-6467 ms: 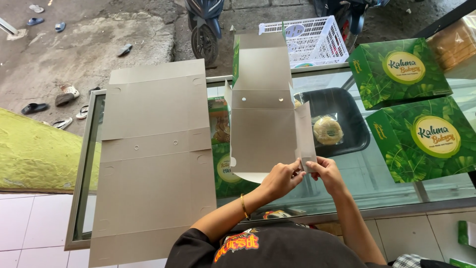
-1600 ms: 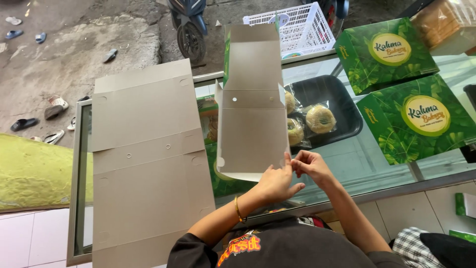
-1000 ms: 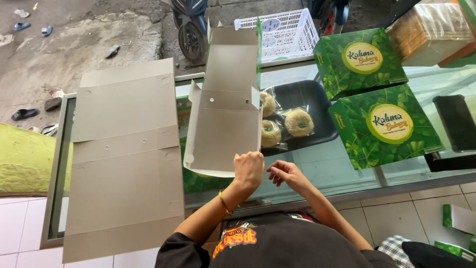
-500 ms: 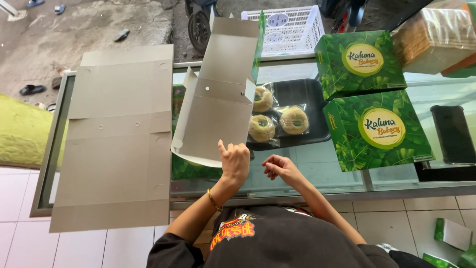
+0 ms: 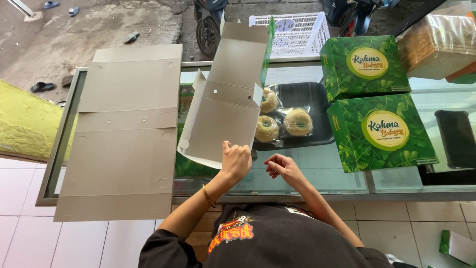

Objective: Assemble a cardboard bakery box on a glass display counter.

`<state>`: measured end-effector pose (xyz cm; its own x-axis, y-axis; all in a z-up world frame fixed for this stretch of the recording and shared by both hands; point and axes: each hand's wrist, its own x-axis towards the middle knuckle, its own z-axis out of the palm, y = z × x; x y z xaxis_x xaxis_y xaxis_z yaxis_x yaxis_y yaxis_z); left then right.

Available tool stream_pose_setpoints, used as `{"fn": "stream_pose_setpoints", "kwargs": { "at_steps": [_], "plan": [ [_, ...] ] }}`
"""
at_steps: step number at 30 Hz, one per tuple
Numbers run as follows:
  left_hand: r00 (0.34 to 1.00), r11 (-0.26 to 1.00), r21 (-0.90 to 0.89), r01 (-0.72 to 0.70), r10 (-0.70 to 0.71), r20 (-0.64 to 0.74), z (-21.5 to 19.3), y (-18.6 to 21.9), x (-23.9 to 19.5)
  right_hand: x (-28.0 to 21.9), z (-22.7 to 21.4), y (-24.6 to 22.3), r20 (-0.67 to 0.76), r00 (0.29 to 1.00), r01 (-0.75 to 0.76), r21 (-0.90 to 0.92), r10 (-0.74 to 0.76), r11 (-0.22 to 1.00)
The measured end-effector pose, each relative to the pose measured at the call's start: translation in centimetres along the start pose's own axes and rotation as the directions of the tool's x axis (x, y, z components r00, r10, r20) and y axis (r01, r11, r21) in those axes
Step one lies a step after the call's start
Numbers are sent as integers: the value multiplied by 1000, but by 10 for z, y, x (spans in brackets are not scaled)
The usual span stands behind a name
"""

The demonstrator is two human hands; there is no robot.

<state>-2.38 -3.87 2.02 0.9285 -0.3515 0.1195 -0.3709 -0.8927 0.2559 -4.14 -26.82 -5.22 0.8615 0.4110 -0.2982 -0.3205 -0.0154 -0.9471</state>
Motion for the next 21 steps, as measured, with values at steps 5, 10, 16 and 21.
{"fn": "stream_pose_setpoints", "kwargs": {
  "at_steps": [5, 10, 16, 21],
  "plan": [
    [996, 994, -111, -8, -2, -89, 2, 1, -3, 1, 0, 2, 14, 1000, 16, -2, -16, 1000],
    [991, 959, 256, 122, -105, -79, 10, 6, 2, 2, 7, -4, -43, 998, 46, -31, -47, 998],
    [998, 944, 326, 56, -52, -21, 13, 6, 12, -8, 19, -13, -161, 972, 134, -211, -170, 968],
    [1000, 1000, -28, -15, 15, -1, 11, -8, 22, -12, 21, -17, -151, 965, 172, -253, -215, 952]
  ]
}}
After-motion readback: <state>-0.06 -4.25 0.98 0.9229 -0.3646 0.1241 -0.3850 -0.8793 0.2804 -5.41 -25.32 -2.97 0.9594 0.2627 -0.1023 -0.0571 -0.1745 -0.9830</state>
